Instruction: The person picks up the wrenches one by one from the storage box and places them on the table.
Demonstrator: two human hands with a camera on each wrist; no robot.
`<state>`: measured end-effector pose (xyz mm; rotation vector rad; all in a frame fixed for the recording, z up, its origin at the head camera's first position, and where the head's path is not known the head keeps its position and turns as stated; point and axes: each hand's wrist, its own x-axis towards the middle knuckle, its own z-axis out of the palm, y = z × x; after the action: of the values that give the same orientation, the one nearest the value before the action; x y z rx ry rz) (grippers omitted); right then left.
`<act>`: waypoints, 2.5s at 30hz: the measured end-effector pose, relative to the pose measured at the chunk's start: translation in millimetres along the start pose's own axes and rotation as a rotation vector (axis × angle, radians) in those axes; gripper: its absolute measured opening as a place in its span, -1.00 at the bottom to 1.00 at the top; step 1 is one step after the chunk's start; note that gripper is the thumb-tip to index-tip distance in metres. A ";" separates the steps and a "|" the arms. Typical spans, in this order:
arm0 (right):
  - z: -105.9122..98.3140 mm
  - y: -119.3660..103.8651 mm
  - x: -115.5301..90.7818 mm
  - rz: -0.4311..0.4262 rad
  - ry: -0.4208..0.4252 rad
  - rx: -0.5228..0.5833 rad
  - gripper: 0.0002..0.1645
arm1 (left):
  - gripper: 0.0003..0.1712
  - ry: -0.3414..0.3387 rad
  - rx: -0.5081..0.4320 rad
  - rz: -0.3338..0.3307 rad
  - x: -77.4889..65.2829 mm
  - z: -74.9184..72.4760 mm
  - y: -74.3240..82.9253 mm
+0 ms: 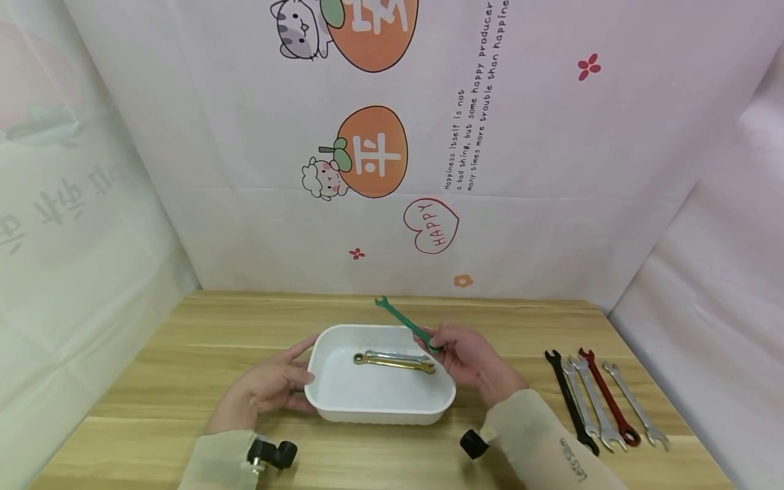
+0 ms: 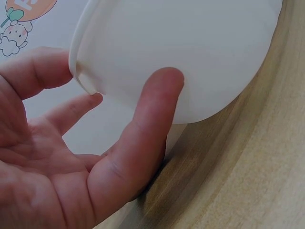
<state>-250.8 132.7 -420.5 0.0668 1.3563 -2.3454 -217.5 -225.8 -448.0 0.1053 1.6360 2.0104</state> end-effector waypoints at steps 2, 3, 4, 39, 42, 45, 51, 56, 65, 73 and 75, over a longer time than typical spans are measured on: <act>-0.4 0.4 -0.7 -0.007 -0.003 -0.001 -0.76 | 0.03 0.003 0.003 0.001 -0.1 -0.3 -0.5; -0.3 0.6 -0.8 -0.010 -0.003 -0.002 -0.68 | 0.03 0.003 0.003 0.002 0.0 -0.3 -0.7; -0.2 0.6 -0.8 -0.012 -0.003 -0.007 -0.60 | 0.04 0.004 0.002 0.002 0.0 -0.4 -0.9; -10.2 -21.5 -22.8 -0.025 -0.050 -0.493 -0.08 | 0.03 -0.003 -0.004 0.003 1.4 -2.0 -1.6; -14.0 -24.3 -26.8 -0.027 -0.043 -0.487 -0.10 | 0.04 0.001 0.001 0.001 0.8 -1.4 -0.7; -20.8 -26.8 -29.7 -0.047 -0.021 -0.484 -0.18 | 0.04 0.000 0.007 -0.001 0.4 -1.1 0.0; -41.8 -35.0 -36.5 -0.091 0.018 -0.528 -0.26 | 0.04 0.002 0.008 0.001 0.5 -1.1 -0.8; -63.8 -48.0 -43.3 -0.098 0.065 -0.586 -0.22 | 0.04 0.002 0.008 0.002 -0.7 -1.2 -0.5; -110.2 -62.3 -57.2 -0.067 0.070 -0.699 -0.17 | 0.03 0.006 -0.003 -0.003 1.2 -2.3 -2.2; -139.9 -62.6 -72.2 -0.029 0.085 -0.793 -0.12 | 0.04 0.003 -0.002 0.000 2.0 -2.1 -2.3; -145.0 -61.5 -76.3 -0.020 0.091 -0.814 -0.10 | 0.04 0.003 0.001 0.000 1.8 -2.1 -2.0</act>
<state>-229.8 306.4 -426.7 -0.0854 2.2450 -1.6506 -219.2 -226.6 -451.0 0.1035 1.6386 2.0110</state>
